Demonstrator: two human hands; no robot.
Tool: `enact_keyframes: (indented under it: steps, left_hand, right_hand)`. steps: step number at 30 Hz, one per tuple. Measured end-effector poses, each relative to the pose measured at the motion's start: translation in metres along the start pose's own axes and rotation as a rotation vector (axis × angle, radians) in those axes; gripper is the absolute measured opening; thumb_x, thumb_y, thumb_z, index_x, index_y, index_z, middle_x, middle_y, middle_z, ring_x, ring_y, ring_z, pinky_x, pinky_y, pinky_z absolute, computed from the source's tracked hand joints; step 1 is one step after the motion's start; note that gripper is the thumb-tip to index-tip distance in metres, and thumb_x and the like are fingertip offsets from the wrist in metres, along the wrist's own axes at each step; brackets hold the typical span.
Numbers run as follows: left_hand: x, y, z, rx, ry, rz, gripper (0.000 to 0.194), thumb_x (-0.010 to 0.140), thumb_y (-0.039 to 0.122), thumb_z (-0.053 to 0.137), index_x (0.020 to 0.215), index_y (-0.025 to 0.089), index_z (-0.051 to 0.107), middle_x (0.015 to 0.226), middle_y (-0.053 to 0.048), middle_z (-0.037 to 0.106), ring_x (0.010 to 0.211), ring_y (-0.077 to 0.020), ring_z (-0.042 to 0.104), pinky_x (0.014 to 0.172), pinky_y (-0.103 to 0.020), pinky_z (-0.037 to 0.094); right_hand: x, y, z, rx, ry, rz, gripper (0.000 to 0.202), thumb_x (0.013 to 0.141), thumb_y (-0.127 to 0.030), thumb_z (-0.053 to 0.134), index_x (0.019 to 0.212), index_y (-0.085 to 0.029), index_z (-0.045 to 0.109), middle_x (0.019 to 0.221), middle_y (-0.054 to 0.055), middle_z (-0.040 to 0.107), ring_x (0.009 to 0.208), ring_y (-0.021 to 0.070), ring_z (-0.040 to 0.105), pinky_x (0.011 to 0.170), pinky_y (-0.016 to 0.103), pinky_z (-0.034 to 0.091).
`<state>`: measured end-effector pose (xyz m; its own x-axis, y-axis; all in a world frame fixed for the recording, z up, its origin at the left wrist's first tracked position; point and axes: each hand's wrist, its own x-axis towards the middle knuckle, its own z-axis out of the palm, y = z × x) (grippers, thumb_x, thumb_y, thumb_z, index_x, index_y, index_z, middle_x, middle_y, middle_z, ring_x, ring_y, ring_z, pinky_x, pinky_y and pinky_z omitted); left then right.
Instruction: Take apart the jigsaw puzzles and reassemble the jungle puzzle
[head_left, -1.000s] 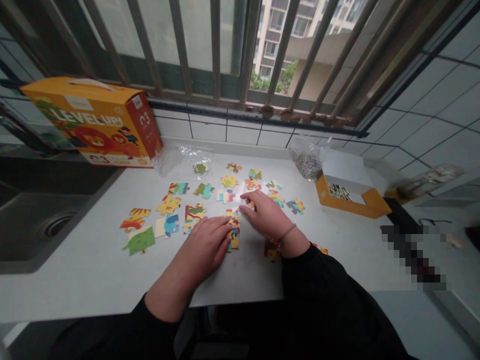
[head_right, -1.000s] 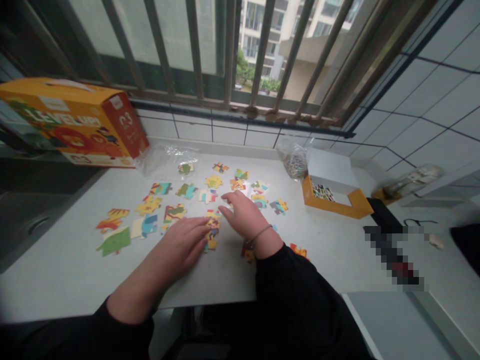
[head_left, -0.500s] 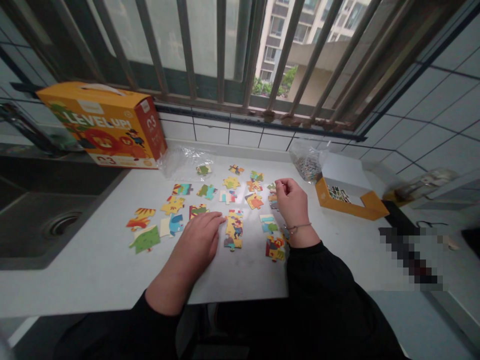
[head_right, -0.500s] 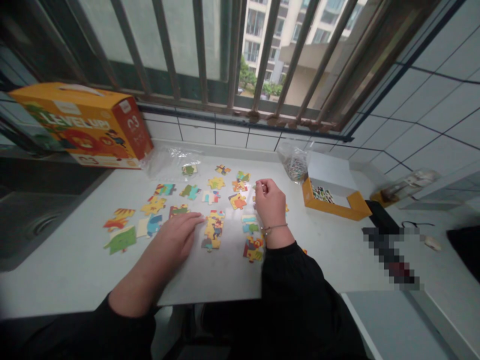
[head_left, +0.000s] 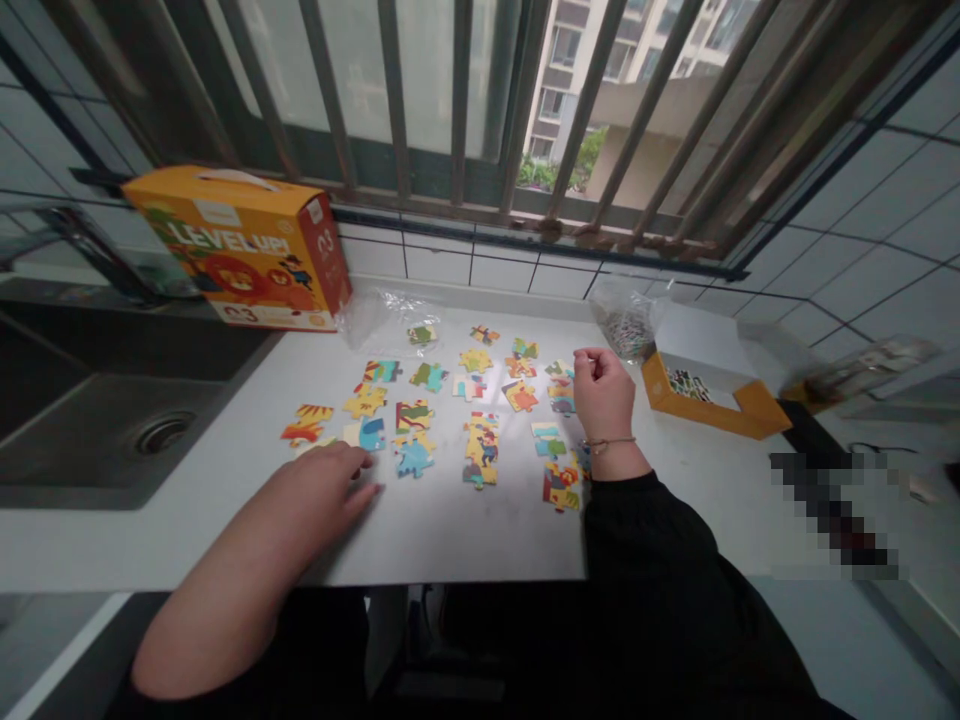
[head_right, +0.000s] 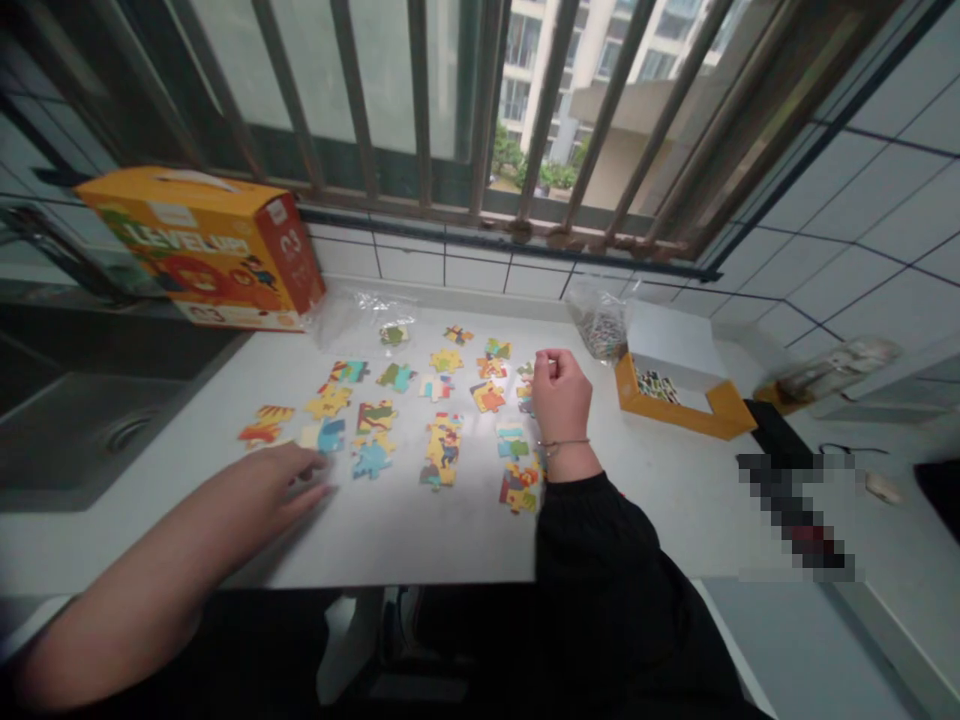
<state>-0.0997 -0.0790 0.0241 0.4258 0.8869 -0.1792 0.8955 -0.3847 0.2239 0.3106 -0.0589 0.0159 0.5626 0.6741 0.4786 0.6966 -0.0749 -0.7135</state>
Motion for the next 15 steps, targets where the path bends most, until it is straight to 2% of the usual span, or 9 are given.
enact_keyframes:
  steps: [2,5,7,9,12,15]
  left_hand:
    - [-0.003,0.007,-0.001,0.016,-0.007,-0.007,0.043,0.095,0.038,0.060,0.122,0.013,0.080,0.122,-0.022,0.079,0.112,-0.0389,0.073,0.101,-0.051,0.057]
    - [-0.012,0.022,-0.002,0.055,-0.048,0.023,0.029,0.095,0.031,0.059,0.107,0.018,0.082,0.112,-0.018,0.079,0.104,-0.0360,0.073,0.094,-0.046,0.056]
    - [-0.018,0.032,-0.001,0.048,-0.132,0.083,0.026,0.095,0.025,0.056,0.094,0.020,0.082,0.105,-0.016,0.078,0.098,-0.0327,0.072,0.088,-0.042,0.053]
    - [-0.024,0.038,0.001,0.003,-0.202,0.143,0.026,0.094,0.022,0.055,0.086,0.021,0.080,0.100,-0.013,0.077,0.093,-0.0298,0.071,0.083,-0.039,0.050]
    - [-0.026,0.037,0.002,-0.043,-0.217,0.183,0.025,0.092,0.020,0.056,0.080,0.022,0.078,0.094,-0.011,0.075,0.090,-0.0288,0.069,0.080,-0.038,0.048]
    - [-0.021,0.031,0.003,-0.020,-0.128,0.121,0.028,0.097,0.026,0.054,0.083,0.020,0.077,0.096,-0.014,0.075,0.092,-0.0316,0.069,0.082,-0.041,0.048]
  right_hand:
    - [0.002,0.001,-0.002,0.002,0.025,-0.010,0.041,0.099,-0.051,0.056,0.102,-0.017,0.078,0.068,0.000,0.061,0.064,0.0184,0.052,0.067,0.031,0.038]
    - [0.008,0.003,-0.011,0.007,0.106,-0.003,0.043,0.097,-0.051,0.055,0.103,-0.015,0.078,0.066,-0.001,0.059,0.062,0.0177,0.051,0.066,0.031,0.039]
    - [0.009,0.003,-0.023,-0.004,0.139,0.010,0.044,0.097,-0.052,0.056,0.102,-0.015,0.079,0.065,-0.001,0.059,0.062,0.0179,0.052,0.064,0.031,0.039]
    - [0.002,0.002,-0.041,-0.028,0.116,0.008,0.046,0.097,-0.054,0.056,0.103,-0.015,0.079,0.066,0.000,0.061,0.062,0.0181,0.054,0.064,0.031,0.040]
    - [-0.031,-0.001,-0.079,-0.076,-0.013,-0.042,0.046,0.099,-0.058,0.059,0.106,-0.018,0.080,0.070,0.002,0.069,0.062,0.0185,0.061,0.062,0.030,0.044]
    - [-0.093,0.006,-0.122,-0.129,-0.133,-0.123,0.041,0.103,-0.058,0.061,0.105,-0.022,0.081,0.081,0.004,0.078,0.066,0.0194,0.070,0.060,0.029,0.050]
